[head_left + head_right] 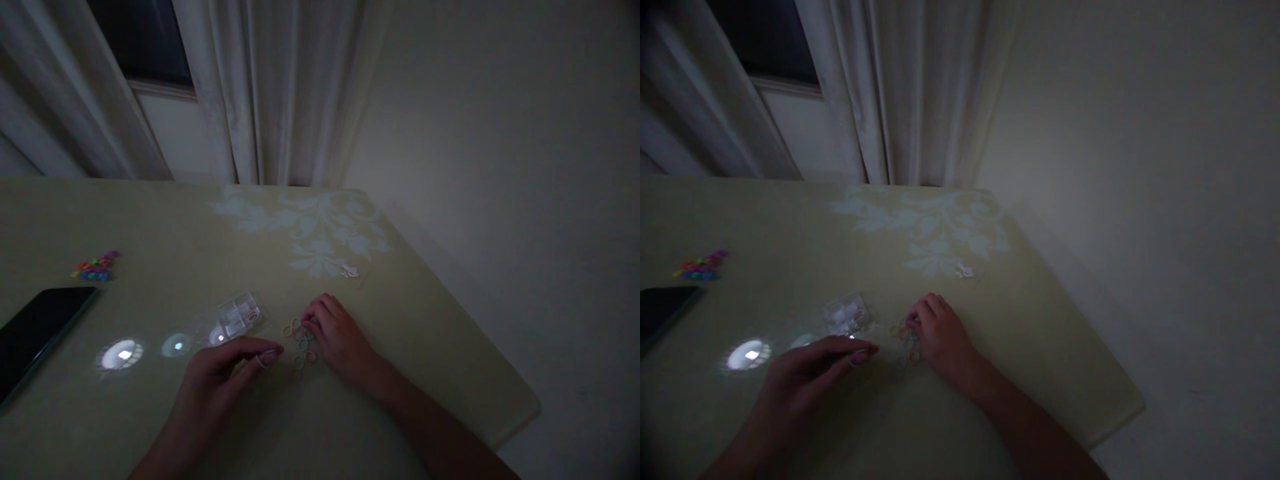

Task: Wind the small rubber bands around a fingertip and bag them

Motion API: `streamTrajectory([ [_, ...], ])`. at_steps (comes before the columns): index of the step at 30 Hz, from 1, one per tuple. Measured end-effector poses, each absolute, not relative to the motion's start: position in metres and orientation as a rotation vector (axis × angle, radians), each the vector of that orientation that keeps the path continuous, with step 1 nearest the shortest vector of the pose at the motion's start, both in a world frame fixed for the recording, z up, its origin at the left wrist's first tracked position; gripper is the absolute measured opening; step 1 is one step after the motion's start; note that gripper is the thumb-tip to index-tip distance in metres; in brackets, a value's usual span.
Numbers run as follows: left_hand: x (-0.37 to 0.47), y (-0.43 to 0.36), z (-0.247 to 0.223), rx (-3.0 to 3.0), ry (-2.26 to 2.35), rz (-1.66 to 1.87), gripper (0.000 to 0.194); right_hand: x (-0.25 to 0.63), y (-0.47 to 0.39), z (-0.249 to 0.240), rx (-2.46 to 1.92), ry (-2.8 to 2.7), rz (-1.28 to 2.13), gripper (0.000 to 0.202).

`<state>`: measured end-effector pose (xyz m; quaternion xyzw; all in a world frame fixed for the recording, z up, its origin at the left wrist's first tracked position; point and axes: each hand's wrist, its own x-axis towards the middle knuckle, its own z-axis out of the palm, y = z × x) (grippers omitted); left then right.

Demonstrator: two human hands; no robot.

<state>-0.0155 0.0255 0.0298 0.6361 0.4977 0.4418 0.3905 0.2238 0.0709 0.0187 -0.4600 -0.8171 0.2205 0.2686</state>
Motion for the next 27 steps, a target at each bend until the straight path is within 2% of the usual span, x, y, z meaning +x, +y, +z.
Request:
streamTrajectory([
  [5,-0.017,0.028,0.025,1.721,1.146,1.170,0.018,0.216,0.054,0.034,-1.131,-1.899,1.029,0.008],
  [8,-0.016,0.028,0.026,1.706,1.162,1.187,0.015,0.210,0.042,0.038,-1.059,-1.850,1.162,0.008],
  [12,-0.017,0.027,0.027,1.692,1.215,1.184,0.016,0.205,0.034,0.041,-0.999,-1.839,1.229,0.012],
  [19,-0.016,0.025,0.024,1.755,1.121,1.173,0.029,0.204,0.034,0.038,-0.998,-1.763,1.267,0.012],
  [21,-0.014,0.024,0.024,1.729,1.178,1.141,0.026,0.204,0.033,0.037,-0.994,-1.763,1.271,0.010],
  [25,-0.011,0.021,0.027,1.685,1.294,1.099,0.006,0.203,0.032,0.035,-1.014,-1.788,1.221,0.007],
  [27,-0.012,0.020,0.028,1.696,1.294,1.092,0.007,0.203,0.031,0.034,-1.011,-1.801,1.203,0.006],
])
